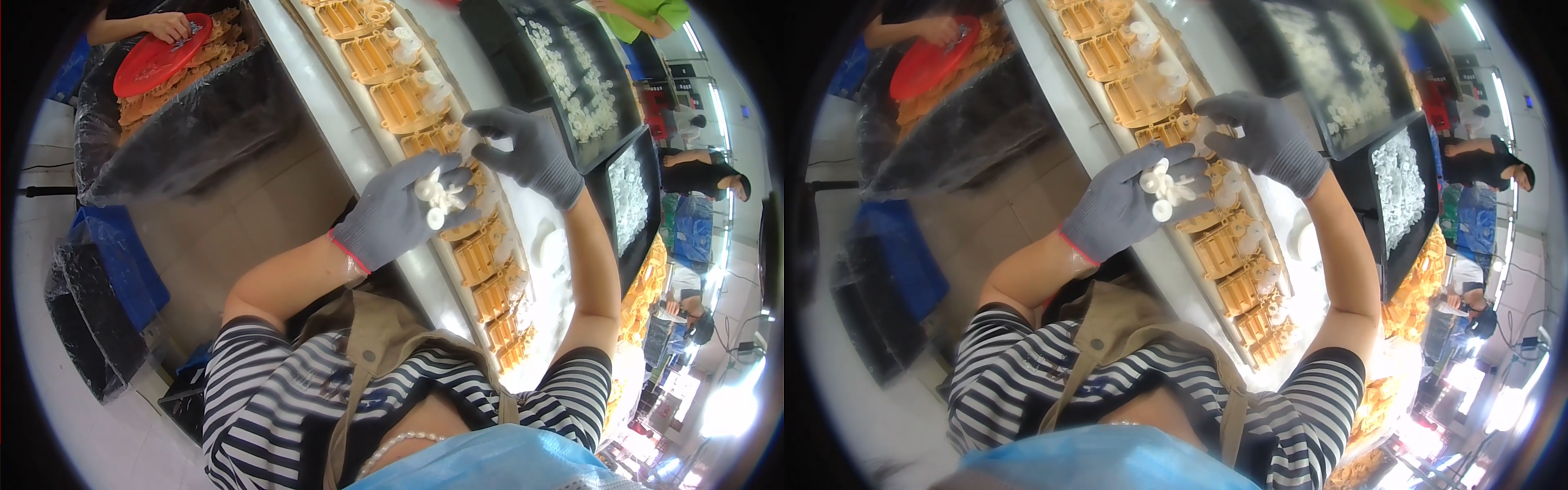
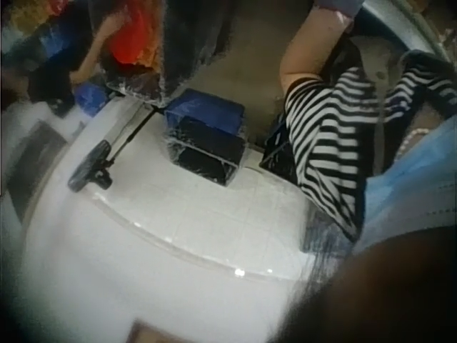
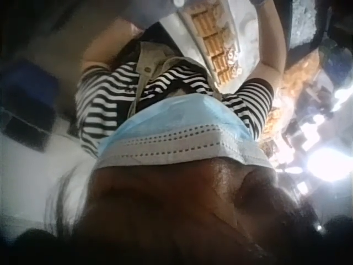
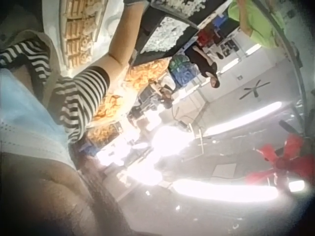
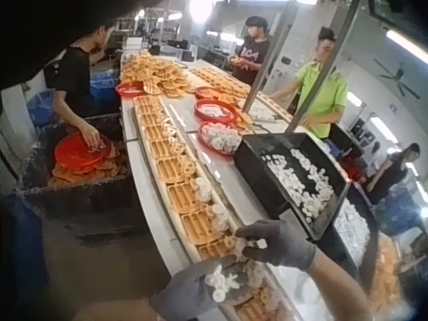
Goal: The person assembles small white plastic components into yellow toy molds by hand on a factory production line.
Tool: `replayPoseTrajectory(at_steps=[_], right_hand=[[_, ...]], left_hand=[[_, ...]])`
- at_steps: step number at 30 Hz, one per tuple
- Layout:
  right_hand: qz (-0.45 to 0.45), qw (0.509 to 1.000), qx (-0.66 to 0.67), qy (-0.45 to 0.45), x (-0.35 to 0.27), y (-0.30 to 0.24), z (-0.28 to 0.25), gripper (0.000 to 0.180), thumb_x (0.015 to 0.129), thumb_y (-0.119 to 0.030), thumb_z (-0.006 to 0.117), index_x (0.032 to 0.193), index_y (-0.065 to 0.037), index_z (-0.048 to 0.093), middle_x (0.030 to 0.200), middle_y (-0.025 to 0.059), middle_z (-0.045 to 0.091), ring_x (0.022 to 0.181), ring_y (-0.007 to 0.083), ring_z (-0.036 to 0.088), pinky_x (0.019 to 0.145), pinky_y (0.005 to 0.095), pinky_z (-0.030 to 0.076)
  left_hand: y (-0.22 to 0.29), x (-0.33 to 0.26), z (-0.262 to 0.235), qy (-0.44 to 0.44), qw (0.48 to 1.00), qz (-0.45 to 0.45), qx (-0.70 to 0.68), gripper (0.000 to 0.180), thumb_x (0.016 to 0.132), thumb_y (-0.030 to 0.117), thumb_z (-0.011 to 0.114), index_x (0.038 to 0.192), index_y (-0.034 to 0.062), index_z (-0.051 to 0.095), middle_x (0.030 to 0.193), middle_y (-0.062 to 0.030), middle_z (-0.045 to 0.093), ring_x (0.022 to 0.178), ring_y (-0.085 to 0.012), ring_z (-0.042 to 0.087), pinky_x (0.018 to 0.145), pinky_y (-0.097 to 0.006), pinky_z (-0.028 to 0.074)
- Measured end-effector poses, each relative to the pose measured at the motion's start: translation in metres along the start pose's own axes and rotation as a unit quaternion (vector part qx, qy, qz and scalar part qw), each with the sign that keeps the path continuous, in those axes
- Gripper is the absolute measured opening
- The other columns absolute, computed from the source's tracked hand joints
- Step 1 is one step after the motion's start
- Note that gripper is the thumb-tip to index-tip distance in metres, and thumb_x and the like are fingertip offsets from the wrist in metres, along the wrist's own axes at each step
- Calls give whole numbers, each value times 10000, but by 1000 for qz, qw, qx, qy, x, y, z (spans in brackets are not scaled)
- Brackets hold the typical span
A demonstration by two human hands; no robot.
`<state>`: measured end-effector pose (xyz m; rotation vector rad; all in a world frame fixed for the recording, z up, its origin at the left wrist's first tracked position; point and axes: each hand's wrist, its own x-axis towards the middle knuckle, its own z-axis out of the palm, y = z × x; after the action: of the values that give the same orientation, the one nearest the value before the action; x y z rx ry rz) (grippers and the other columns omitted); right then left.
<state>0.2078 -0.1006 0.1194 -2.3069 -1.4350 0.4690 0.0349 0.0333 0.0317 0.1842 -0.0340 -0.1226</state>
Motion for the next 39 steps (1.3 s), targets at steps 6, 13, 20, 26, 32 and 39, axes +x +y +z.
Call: replayPoseTrajectory(at_steps=[6, 13, 20, 26, 32, 39], right_hand=[[34, 999, 4, -31, 11, 11, 5, 354, 855, -111, 712, 1205, -87, 662, 1103, 94, 682, 947, 192, 667, 894, 302, 540], [49, 998, 12, -46, 14, 10, 6, 351, 861, -143, 719, 1206, -102, 670, 1099, 98, 683, 941, 189, 668, 884, 312, 544], [105, 992, -27, -67, 22, 3, 2, 330, 852, -195, 734, 1163, -92, 689, 1021, 95, 688, 906, 181, 674, 849, 304, 560], [105, 993, -11, -60, 25, 0, -6, 318, 846, -189, 738, 1147, -93, 695, 1014, 94, 682, 888, 182, 676, 849, 304, 566], [81, 994, -18, -67, 23, 6, 1, 319, 842, -196, 743, 1135, -81, 695, 996, 91, 682, 888, 179, 673, 849, 295, 562], [70, 989, -83, -101, 26, 6, -2, 321, 841, -198, 741, 1133, -74, 693, 1000, 94, 684, 874, 184, 673, 830, 291, 564]], left_hand=[[1, 5, 1, 77, 988, -64, -116, 455, 1022, 277, 398, 1320, -64, 449, 1282, -207, 521, 1221, -334, 493, 1114, -539, 352], [1, 6, -4, 63, 987, -60, -133, 445, 1019, 272, 409, 1314, -57, 459, 1271, -205, 534, 1199, -335, 511, 1104, -542, 359], [2, 4, 3, 74, 991, -45, -97, 440, 1019, 270, 412, 1310, -56, 465, 1264, -206, 546, 1208, -340, 510, 1105, -540, 357], [-1, 7, -4, 76, 988, -61, -123, 443, 1021, 280, 411, 1303, -56, 469, 1277, -206, 541, 1208, -337, 518, 1096, -537, 372], [2, -1, 14, 112, 993, -22, 25, 445, 1022, 267, 408, 1318, -62, 446, 1310, -207, 520, 1219, -341, 512, 1086, -538, 383], [-1, 7, -3, 79, 989, -54, -117, 458, 1015, 248, 415, 1345, -69, 417, 1339, -212, 500, 1239, -359, 492, 1104, -533, 360]])
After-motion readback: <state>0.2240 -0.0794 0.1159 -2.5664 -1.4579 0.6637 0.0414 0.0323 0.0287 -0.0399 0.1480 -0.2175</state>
